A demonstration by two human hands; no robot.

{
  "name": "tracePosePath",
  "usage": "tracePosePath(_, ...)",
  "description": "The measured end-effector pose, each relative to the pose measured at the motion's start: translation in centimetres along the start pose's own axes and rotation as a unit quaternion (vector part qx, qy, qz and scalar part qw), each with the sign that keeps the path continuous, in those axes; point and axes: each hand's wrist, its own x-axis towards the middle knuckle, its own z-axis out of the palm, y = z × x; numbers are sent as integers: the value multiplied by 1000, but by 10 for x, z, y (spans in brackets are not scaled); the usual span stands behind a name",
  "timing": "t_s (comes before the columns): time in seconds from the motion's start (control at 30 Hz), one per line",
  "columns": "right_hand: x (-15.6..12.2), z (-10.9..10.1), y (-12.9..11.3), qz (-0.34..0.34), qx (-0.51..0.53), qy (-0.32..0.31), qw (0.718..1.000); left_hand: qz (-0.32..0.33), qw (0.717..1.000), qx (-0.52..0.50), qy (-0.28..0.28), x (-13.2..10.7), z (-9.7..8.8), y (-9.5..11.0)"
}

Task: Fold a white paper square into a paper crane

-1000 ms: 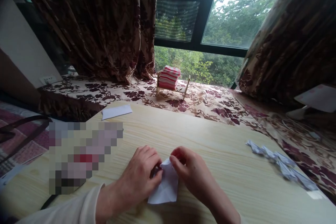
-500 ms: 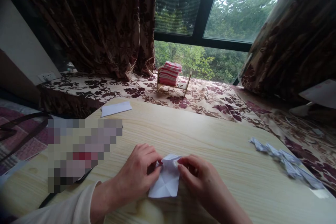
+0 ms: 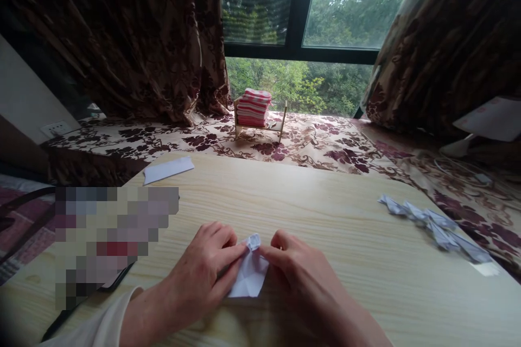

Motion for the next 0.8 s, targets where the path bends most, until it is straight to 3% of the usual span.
tracePosePath(0.3,-2,-3,0,5,-19,-8,1000,27,999,6,18,-1,-1,1)
tracePosePath(0.6,-2,-2,-1,7,-27,-8,1000,100,992,3,77,-8,-3,8)
tracePosePath(0.8,-1,-4,-1,7,-28,-12,1000,99,993,27,53,-9,-1,10)
